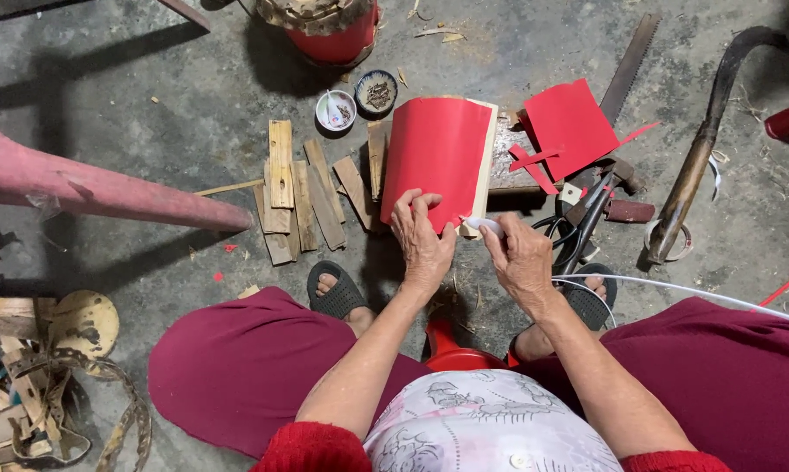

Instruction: Applying glue to a wooden frame and covering it with red paper as part of a craft or instrument repair task.

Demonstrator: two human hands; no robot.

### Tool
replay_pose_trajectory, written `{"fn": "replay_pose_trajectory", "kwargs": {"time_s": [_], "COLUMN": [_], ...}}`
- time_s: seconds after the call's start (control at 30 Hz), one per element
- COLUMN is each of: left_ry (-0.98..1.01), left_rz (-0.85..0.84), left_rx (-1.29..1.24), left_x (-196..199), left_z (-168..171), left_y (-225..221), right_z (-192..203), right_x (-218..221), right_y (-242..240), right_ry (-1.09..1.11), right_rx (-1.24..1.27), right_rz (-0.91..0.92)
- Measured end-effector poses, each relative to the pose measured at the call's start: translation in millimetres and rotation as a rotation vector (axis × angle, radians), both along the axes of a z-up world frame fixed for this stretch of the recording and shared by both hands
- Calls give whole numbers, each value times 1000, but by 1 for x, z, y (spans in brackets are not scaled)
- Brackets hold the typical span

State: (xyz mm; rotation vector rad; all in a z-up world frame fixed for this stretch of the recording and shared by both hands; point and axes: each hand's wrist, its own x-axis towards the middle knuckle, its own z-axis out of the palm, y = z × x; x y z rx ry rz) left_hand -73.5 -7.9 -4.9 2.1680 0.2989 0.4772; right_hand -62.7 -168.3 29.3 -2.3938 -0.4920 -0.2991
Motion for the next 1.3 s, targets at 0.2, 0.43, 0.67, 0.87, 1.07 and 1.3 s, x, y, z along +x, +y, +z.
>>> {"fn": "replay_pose_trajectory", "kwargs": {"time_s": [0.2, 0.43, 0.67, 0.87, 1.07, 1.3], "left_ry": [-8, -3, 3, 4, 8, 21], "left_rz": [5, 3, 9, 0, 1, -3], "left_rx": [17, 29, 26, 24, 17, 20], "left_x": [3, 4, 2, 2, 2, 1], "left_z": [-2, -5, -9, -8, -3, -4], "left_y": [0, 0, 0, 1, 1, 1], "right_z": [-15, 2, -2, 5, 13, 11], "right_x": [4, 1, 2, 1, 1, 3], "right_y": [2, 4, 4, 4, 9, 10], "right_ry": [-74, -49, -66, -56, -53, -67], "right_rx": [-70, -2, 0, 53, 85, 80], "right_rz": [8, 12, 38, 33, 44, 65]}}
